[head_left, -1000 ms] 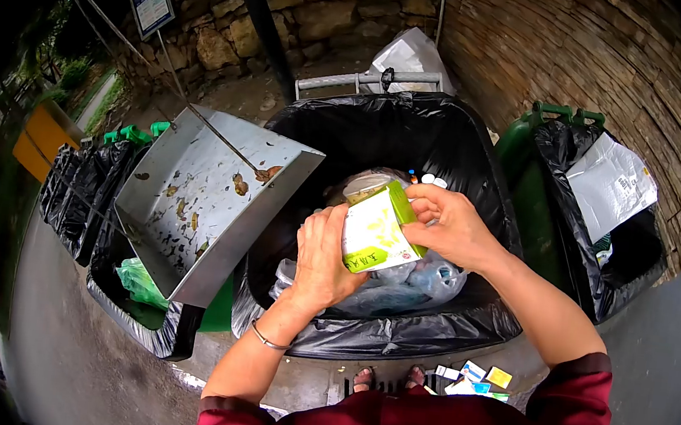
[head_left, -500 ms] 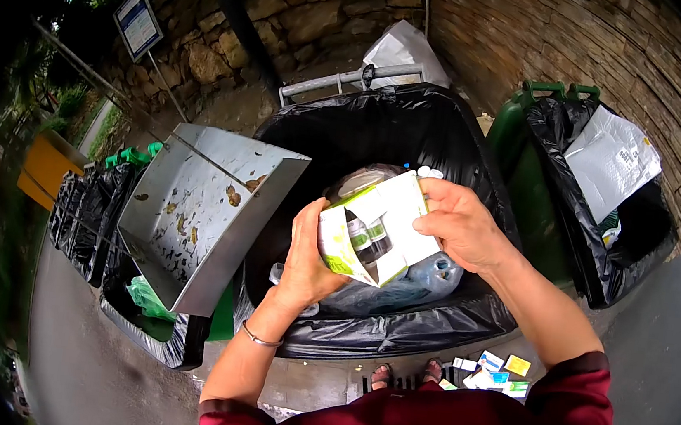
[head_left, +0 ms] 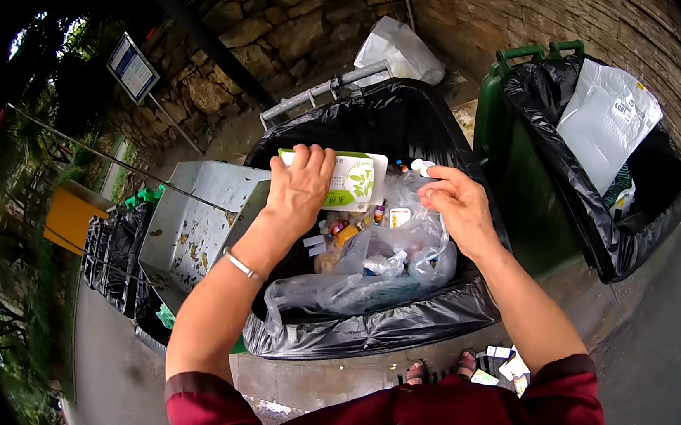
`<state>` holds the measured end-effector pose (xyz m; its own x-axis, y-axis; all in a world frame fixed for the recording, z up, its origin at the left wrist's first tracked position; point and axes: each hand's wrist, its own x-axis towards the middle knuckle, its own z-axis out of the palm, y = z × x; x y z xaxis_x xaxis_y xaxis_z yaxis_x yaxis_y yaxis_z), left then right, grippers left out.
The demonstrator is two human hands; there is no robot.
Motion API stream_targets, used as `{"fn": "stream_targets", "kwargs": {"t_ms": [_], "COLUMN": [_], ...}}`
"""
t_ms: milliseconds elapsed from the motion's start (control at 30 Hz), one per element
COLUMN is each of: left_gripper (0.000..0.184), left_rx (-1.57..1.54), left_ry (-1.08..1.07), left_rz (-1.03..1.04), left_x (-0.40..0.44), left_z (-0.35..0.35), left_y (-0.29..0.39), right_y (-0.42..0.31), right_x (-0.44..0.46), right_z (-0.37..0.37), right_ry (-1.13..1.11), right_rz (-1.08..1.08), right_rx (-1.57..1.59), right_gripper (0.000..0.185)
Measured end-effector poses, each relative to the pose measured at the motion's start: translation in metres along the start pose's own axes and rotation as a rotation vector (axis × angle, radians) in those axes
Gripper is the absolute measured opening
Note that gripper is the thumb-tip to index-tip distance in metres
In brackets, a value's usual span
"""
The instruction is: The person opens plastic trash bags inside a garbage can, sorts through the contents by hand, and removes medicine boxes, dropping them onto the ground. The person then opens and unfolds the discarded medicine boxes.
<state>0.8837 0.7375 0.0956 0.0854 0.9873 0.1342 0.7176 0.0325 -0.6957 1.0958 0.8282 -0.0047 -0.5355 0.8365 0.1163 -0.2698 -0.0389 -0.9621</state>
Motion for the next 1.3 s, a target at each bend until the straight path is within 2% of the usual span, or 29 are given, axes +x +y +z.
{"fn": "stream_targets", "kwargs": {"t_ms": [100,233,333,367,433,500,567,600,633,700,733,767,833,867,967,1000,1033,1100,1133,1167,1233,1300], "left_gripper": [0.057,0.055,0.051,0.047,0.041,0.039,0.044,0.046,0.044,0.042,0.044,0.044,0.041,0.039,0.037,0.033,0.033,0.066,0.082,0.085,0.087,0.087], "left_rx": [0.315,0.384,0.492,0.415,0.404,0.444,0.483,0.423,0.406,0.424,0.552,0.516,0.344,0.313,0.364,0.279,0.285,0.026,0.007,-0.068,-0.221,-0.319], "left_ry": [-0.086,-0.008,-0.187,-0.322,-0.041,-0.021,-0.354,-0.506,-0.293,-0.109,-0.070,-0.218,-0.420,-0.166,-0.267,-0.332,-0.306,-0.233,-0.265,-0.251,-0.210,-0.181], "left_rz": [0.144,0.094,0.278,0.263,0.094,0.127,0.312,0.271,0.153,0.118,0.191,0.356,0.292,0.142,0.239,0.290,0.292,-0.008,-0.001,-0.023,-0.094,-0.139], "left_x": [0.024,0.047,0.053,0.060,0.062,0.057,0.054,0.062,0.058,0.051,0.038,0.029,0.033,0.027,0.018,0.013,0.029,0.012,0.009,0.000,-0.015,-0.029], "left_z": [0.003,-0.015,0.010,0.014,0.002,0.003,0.031,0.041,0.024,0.002,0.020,0.050,0.042,0.045,0.057,0.064,0.052,0.032,0.028,0.026,0.013,0.009], "left_y": [0.006,0.006,0.020,0.022,0.012,0.017,0.027,0.029,0.023,0.020,0.031,0.038,0.044,0.035,0.037,0.038,0.029,0.013,0.007,0.004,0.002,-0.003], "right_y": [0.000,-0.006,-0.006,-0.007,-0.005,-0.005,-0.006,-0.008,-0.007,-0.009,-0.008,-0.010,-0.013,-0.009,-0.009,-0.009,-0.007,-0.004,-0.006,-0.007,0.007,0.017], "right_x": [0.000,-0.005,-0.007,-0.008,-0.007,-0.009,-0.009,-0.008,-0.011,-0.012,-0.014,-0.010,-0.012,-0.014,-0.011,-0.013,-0.013,-0.011,-0.008,-0.002,0.006,0.012], "right_z": [-0.002,-0.003,-0.003,-0.003,-0.004,-0.004,0.000,-0.002,-0.001,-0.001,0.001,0.001,0.002,0.000,0.002,0.001,0.003,0.005,0.005,0.005,0.008,0.015], "right_ry": [0.015,-0.046,-0.078,-0.097,-0.095,-0.084,-0.106,-0.114,-0.122,-0.137,-0.128,-0.120,-0.092,-0.109,-0.100,-0.104,-0.045,-0.059,-0.059,-0.050,-0.073,-0.111], "right_rz": [-0.028,-0.035,-0.090,-0.115,-0.140,-0.107,-0.086,-0.123,-0.126,-0.108,-0.069,-0.054,-0.167,-0.210,-0.134,-0.167,-0.247,-0.215,-0.220,-0.235,-0.110,-0.145], "right_rx": [0.022,-0.009,-0.085,-0.064,-0.064,-0.056,-0.041,-0.073,-0.092,-0.104,-0.101,-0.105,-0.168,-0.198,-0.207,-0.237,-0.243,-0.313,-0.370,-0.379,-0.328,-0.298], "right_gripper": [0.031,0.029,0.027,0.025,0.023,0.022,0.020,0.019,0.019,0.019,0.018,0.017,0.015,0.014,0.014,0.015,0.016,0.017,0.016,0.016,0.017,0.018]}}
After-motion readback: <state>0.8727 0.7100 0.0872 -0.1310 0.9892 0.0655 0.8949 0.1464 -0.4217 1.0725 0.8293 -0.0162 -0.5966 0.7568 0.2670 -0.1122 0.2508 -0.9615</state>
